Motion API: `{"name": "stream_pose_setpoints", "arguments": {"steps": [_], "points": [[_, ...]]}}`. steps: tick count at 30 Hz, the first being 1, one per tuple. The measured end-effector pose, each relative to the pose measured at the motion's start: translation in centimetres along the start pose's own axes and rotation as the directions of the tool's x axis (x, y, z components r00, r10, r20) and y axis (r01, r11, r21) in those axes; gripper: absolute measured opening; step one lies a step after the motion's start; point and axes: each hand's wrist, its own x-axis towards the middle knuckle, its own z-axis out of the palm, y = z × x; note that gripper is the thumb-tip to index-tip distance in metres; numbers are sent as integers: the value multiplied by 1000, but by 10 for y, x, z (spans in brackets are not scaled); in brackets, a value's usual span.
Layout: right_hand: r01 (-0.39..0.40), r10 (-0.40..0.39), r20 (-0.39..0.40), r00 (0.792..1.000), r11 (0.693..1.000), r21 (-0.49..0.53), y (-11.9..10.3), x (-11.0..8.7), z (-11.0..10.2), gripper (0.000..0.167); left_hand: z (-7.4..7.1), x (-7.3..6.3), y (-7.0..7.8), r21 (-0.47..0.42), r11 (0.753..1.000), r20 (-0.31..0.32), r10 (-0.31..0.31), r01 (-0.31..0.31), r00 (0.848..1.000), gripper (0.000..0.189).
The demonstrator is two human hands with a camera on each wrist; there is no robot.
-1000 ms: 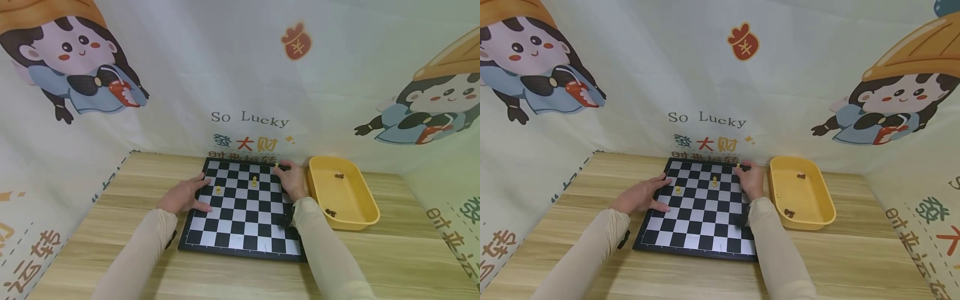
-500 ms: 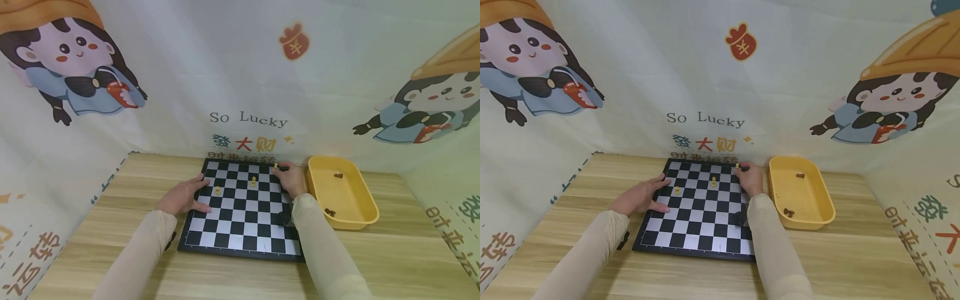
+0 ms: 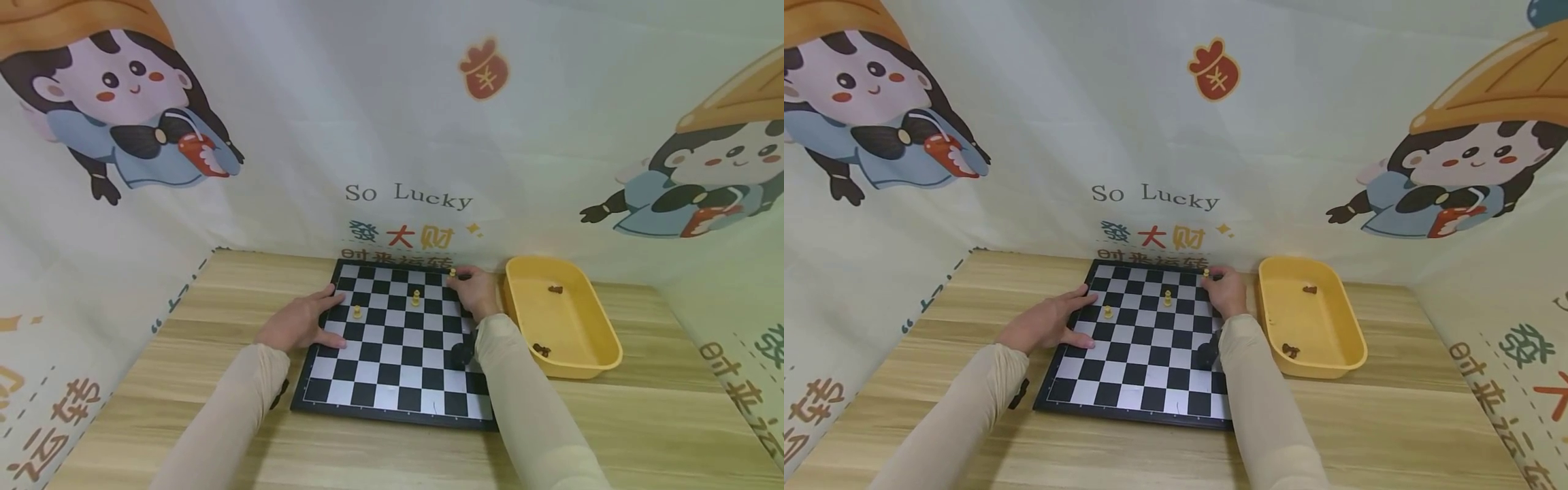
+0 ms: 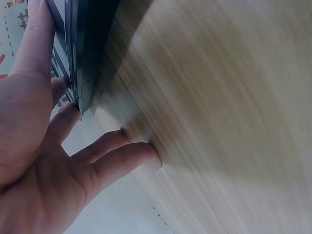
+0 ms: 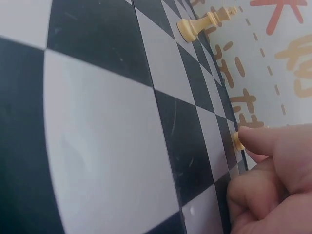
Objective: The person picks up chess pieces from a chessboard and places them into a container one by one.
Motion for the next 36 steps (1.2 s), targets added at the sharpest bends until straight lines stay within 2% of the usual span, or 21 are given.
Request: {"name": "stream_pose_setpoints", "arguments": {"steps": [15,25,36], "points": [[10,-10,-4,1000,999,-39,-7,-2,2,35,-2,0,0,12,1000,5,0,0,1000,103],[31,-35,-25,999,988,-148,-10,-6,4,32,-1,-1,0,13,1000,9,-6,5,1000,102],[21,-27,-36,999,989,-145,-9,-5,5,30,0,0,1,15,1000,18,-7,7,1000,102]]}}
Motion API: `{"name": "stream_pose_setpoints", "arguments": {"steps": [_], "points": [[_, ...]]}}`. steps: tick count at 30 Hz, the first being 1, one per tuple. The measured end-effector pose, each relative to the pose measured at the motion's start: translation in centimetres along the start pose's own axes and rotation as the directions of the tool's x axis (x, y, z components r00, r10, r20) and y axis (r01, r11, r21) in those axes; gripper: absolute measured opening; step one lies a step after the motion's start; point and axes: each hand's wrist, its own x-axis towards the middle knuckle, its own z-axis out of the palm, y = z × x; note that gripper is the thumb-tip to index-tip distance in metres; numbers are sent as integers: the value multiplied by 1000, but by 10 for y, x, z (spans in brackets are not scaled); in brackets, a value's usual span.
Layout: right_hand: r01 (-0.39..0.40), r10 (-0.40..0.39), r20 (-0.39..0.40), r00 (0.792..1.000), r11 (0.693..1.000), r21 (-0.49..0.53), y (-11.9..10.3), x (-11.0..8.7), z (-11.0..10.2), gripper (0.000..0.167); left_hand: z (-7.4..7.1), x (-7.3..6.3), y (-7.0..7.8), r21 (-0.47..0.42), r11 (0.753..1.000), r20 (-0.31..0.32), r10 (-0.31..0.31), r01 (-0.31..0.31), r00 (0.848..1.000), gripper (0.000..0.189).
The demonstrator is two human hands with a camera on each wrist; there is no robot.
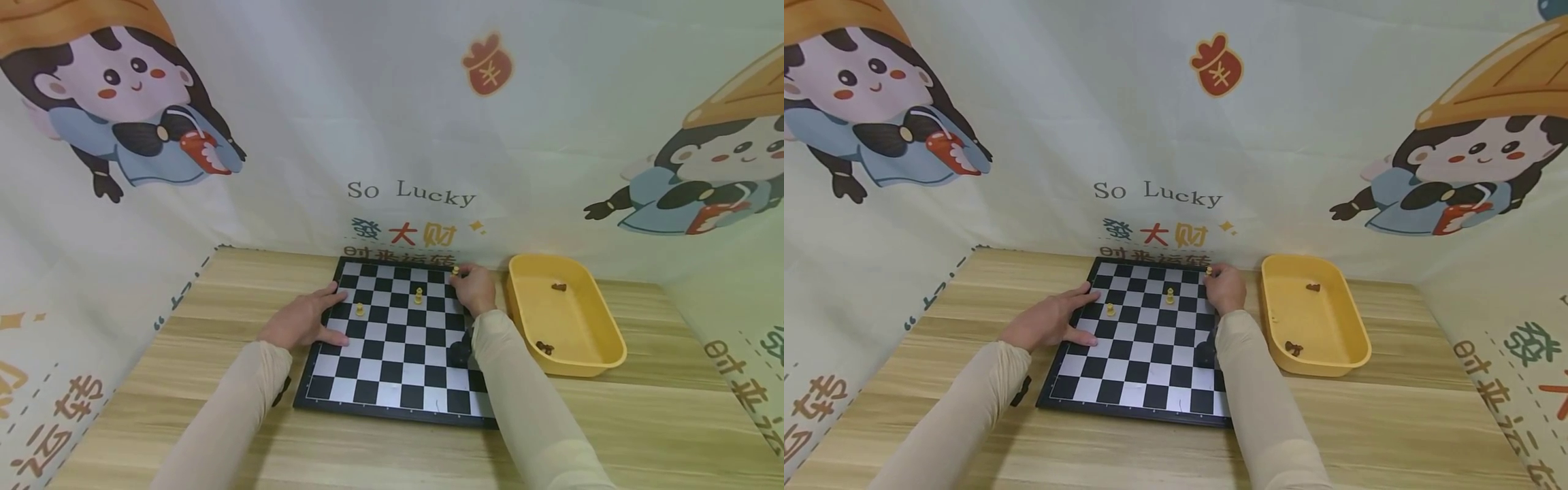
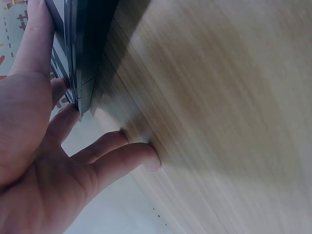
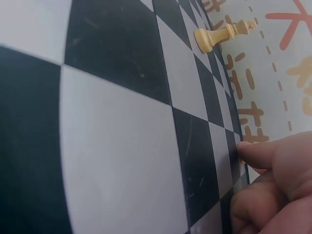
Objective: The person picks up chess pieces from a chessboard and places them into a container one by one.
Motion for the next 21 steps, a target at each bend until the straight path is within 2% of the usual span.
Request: {"name": "stream_pose_setpoints", "arguments": {"steps": [4,9,15,21], "points": [[13,-13,-17,1000,1000,21,0,0,0,24,0,0,-2,5,1000,-5,-1,1,1000,102],[29,-29,-3,1000,998,53,1,-2,0,21,1,1,-2,4,1000,-3,-3,3,1000,103],[29,-32,28,999,996,89,2,-3,-1,25,0,0,-2,1,1000,-10,0,0,1000,102],[21,-24,21,1000,994,110,-1,-5,-2,30,0,-1,-2,1,1000,-10,3,-3,1000,103]]}}
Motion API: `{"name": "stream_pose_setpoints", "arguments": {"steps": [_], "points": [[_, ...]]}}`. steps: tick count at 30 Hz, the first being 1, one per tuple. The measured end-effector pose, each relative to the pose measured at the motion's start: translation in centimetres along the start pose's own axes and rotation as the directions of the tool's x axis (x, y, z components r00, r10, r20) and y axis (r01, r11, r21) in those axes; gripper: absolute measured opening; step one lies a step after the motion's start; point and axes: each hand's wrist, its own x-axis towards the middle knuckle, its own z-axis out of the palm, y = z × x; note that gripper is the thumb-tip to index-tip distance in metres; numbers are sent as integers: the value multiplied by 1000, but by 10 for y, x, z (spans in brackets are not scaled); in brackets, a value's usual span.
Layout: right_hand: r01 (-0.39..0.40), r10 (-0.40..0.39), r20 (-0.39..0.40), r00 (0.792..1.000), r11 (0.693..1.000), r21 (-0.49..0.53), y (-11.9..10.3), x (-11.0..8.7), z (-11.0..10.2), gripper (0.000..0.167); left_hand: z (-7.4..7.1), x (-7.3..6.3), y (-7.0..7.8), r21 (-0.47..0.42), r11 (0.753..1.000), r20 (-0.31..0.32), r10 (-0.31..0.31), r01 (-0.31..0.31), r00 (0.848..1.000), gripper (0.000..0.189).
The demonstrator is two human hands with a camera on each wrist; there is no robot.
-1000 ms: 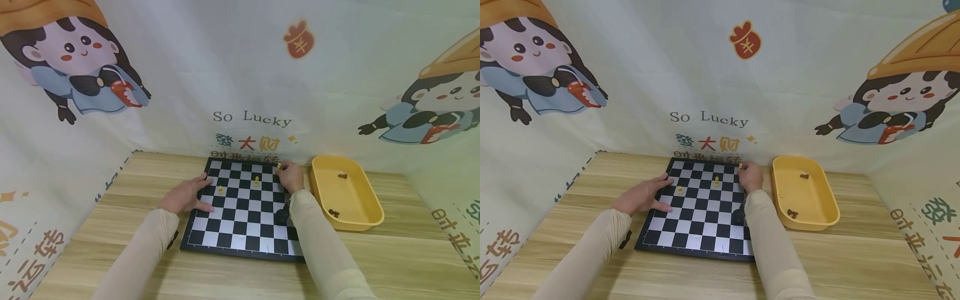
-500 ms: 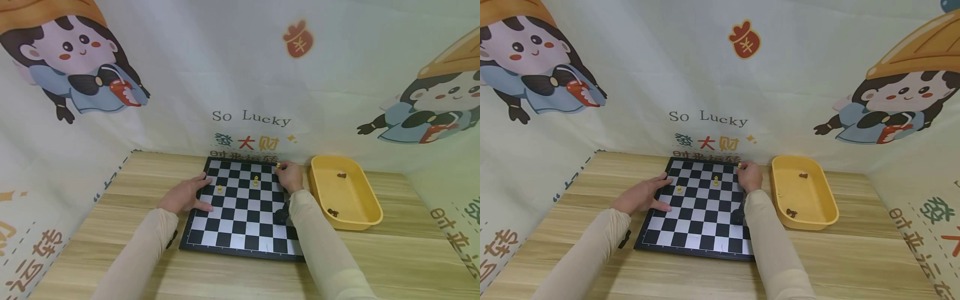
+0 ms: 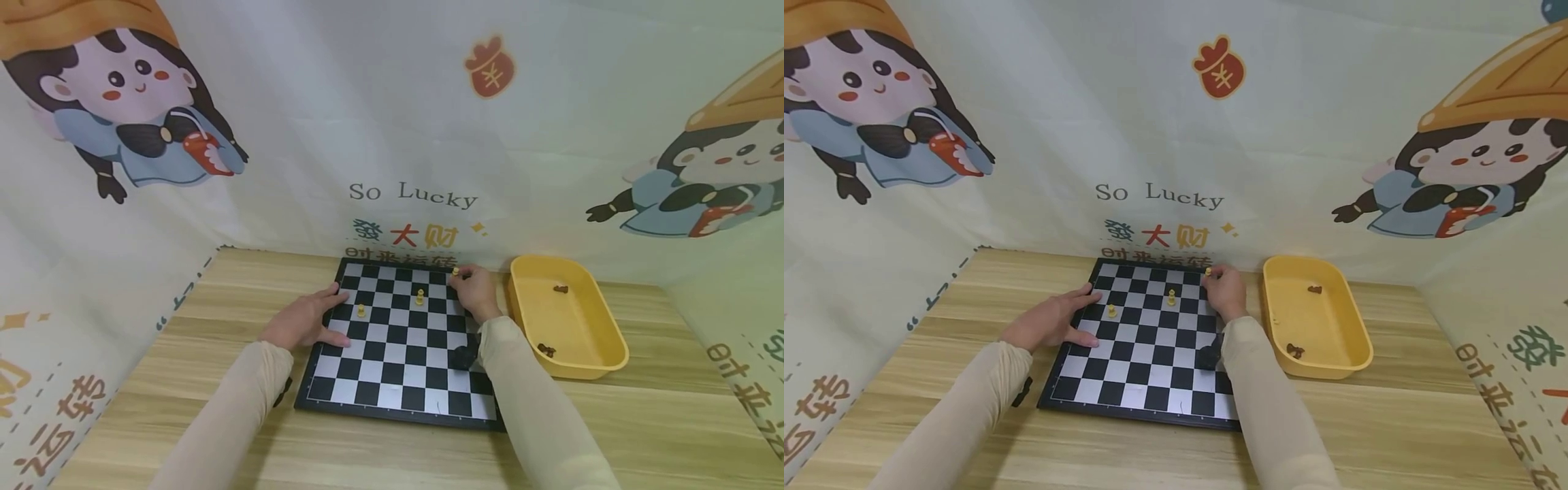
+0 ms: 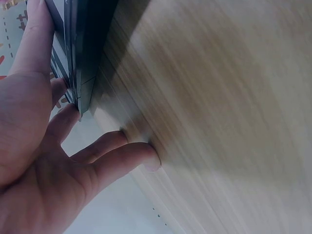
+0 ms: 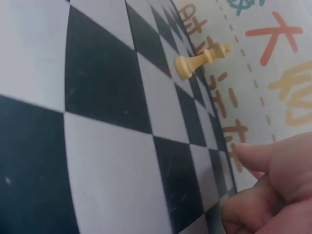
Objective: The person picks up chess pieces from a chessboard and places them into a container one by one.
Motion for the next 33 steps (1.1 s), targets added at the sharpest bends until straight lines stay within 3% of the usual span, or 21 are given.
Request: {"name": "stream_pose_setpoints", "arguments": {"steps": [7,17,23,33], "points": [[29,-29,20,999,1000,1,-9,-5,-9,32,0,1,0,1,1000,1,1,-1,1000,102],[119,-119,15,993,988,-99,-18,-17,-24,26,0,1,0,-2,1000,15,-10,10,1000,103],[131,-127,48,991,988,-79,-23,-25,-31,30,2,1,0,-4,1000,12,-8,8,1000,102],[178,-179,1,984,983,-45,-28,-37,-45,28,3,2,-1,-3,1000,2,-9,9,1000,103]]}}
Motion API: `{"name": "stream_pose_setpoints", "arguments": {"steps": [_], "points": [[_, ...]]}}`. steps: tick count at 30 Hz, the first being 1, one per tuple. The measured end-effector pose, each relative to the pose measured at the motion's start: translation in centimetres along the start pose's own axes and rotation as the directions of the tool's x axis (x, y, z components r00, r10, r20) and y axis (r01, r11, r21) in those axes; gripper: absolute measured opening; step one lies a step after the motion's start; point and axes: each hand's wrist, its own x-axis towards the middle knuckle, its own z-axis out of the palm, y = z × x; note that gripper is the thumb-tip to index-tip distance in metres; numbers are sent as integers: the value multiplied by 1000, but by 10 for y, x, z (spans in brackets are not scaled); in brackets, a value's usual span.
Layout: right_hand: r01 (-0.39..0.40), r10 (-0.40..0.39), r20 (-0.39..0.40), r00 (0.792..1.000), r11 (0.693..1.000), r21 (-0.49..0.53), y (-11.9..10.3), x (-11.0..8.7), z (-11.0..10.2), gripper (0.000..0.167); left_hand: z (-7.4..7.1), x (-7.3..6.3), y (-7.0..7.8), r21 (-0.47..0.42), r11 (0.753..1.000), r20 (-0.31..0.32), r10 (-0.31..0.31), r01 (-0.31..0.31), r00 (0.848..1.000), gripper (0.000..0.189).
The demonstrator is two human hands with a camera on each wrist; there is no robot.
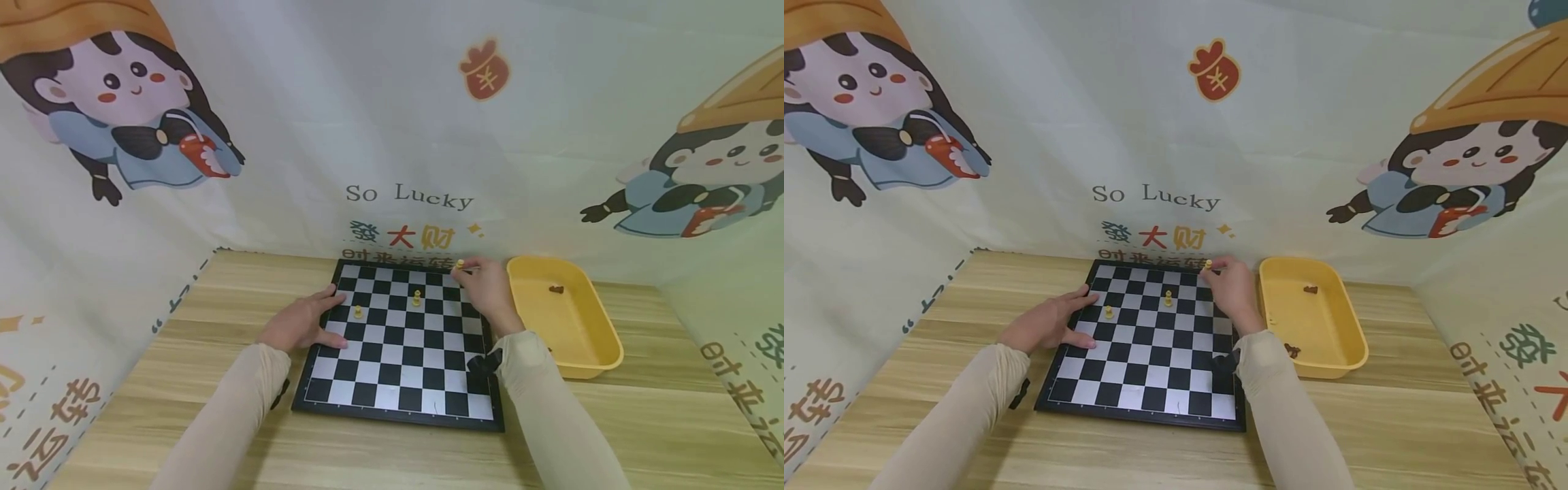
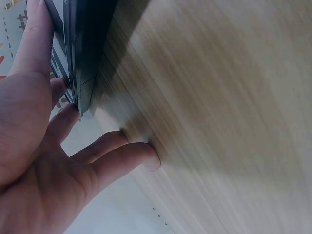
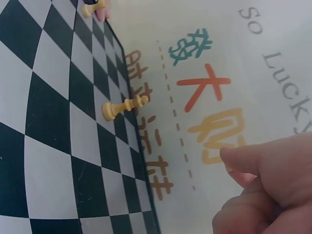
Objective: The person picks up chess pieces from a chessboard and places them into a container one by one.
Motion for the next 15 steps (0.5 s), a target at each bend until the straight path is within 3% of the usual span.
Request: {"name": "stream_pose_setpoints", "arguments": {"steps": [3,15], "points": [[10,-10,-11,1000,1000,3,0,-3,-4,28,-1,0,1,-4,1000,2,-9,9,1000,103],[-68,68,6,998,997,24,-5,-18,-23,33,0,1,0,-5,1000,-3,2,-2,1000,103]]}}
